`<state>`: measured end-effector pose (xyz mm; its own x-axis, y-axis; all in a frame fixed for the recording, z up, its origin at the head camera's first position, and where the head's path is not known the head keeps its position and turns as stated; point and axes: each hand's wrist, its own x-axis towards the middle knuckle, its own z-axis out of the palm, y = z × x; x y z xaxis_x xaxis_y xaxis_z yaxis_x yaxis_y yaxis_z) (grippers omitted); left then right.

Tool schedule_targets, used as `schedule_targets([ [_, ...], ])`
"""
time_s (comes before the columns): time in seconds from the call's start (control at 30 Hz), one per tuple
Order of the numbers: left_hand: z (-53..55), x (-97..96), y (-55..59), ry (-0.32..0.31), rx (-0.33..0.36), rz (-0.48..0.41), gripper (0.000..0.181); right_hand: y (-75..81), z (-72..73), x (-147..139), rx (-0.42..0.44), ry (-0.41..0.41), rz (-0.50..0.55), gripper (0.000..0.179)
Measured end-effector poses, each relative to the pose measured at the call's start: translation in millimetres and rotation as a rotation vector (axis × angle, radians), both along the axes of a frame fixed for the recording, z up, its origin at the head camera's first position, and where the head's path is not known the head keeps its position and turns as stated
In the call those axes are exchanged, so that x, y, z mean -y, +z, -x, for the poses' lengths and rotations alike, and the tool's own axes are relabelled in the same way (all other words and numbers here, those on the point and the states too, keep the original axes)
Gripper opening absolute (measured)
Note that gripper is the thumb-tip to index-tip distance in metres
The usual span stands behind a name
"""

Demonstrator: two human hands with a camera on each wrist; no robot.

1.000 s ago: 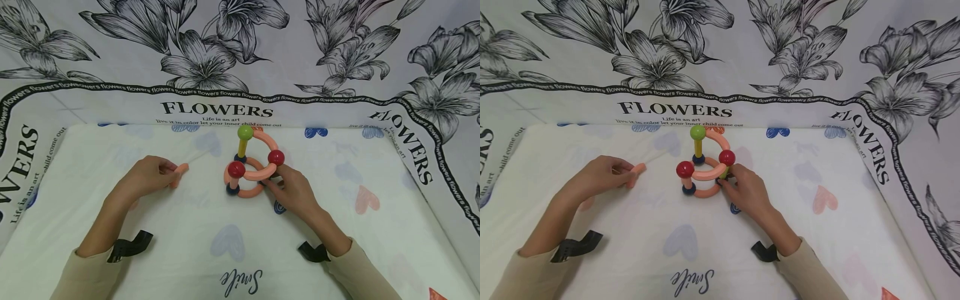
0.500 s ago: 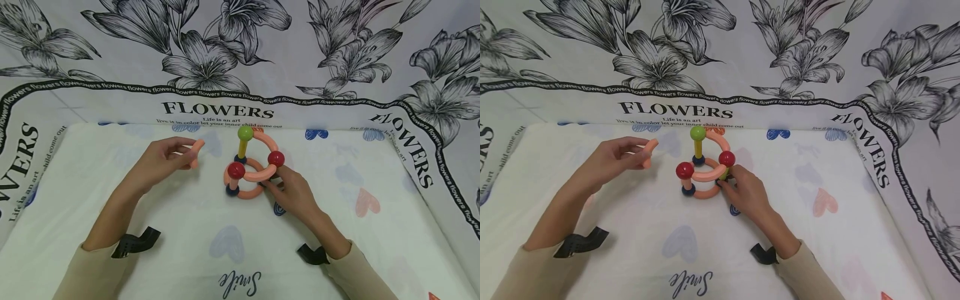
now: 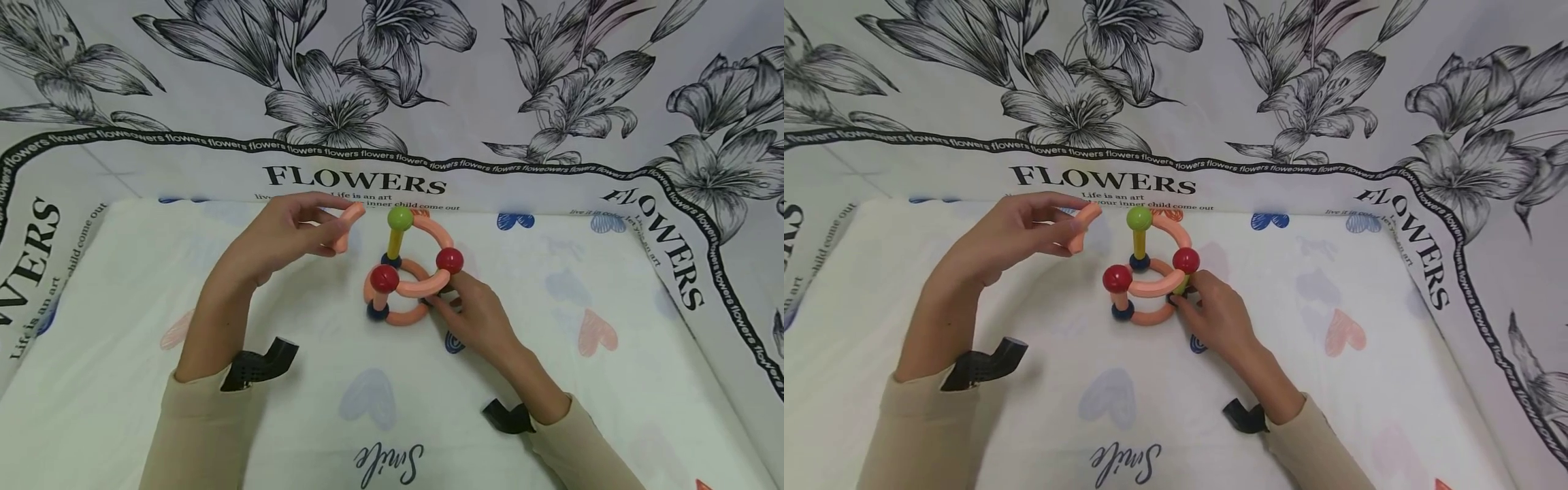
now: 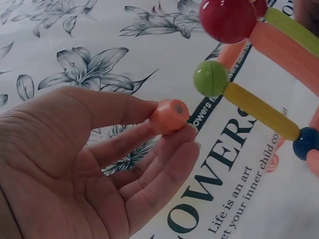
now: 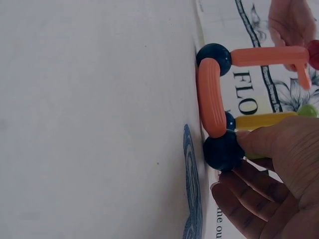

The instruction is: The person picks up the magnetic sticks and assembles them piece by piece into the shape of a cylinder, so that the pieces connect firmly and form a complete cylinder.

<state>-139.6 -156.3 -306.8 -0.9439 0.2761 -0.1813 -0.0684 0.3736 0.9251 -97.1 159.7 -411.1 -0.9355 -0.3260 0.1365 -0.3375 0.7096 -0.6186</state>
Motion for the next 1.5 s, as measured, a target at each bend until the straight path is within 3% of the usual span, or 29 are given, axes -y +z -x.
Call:
schedule_targets([
  [0.27, 3.1, -6.5, -4.7, -0.033, 0.054, -0.002, 0.045, 1.1, 1.3, 0.6, -0.001, 0.004, -0.007, 0.029],
  [0.57, 0.6, -3.3, -5.4, -0.032, 0.061, 0.001, 0.046, 1.8, -0.8, 2.9, -0.019, 0.025, 0.006, 0.033],
  [0.9, 3.0, -17.1, -8.1, -0.052, 0.062, -0.018, 0.046, 4.5, -3.2, -1.5, -0.024, -0.004, -0.031, 0.031],
  [1.13, 7.1, -19.7, -11.7, -0.061, 0.066, -0.03, 0.047, 2.2, 0.6, -1.6, -0.035, 0.008, 0.0, 0.03],
  [1.5, 11.8, -17.1, -18.8, -0.063, 0.125, -0.049, 0.053, -1.9, 1.3, 0.6, -0.016, 0.008, -0.005, 0.029],
])
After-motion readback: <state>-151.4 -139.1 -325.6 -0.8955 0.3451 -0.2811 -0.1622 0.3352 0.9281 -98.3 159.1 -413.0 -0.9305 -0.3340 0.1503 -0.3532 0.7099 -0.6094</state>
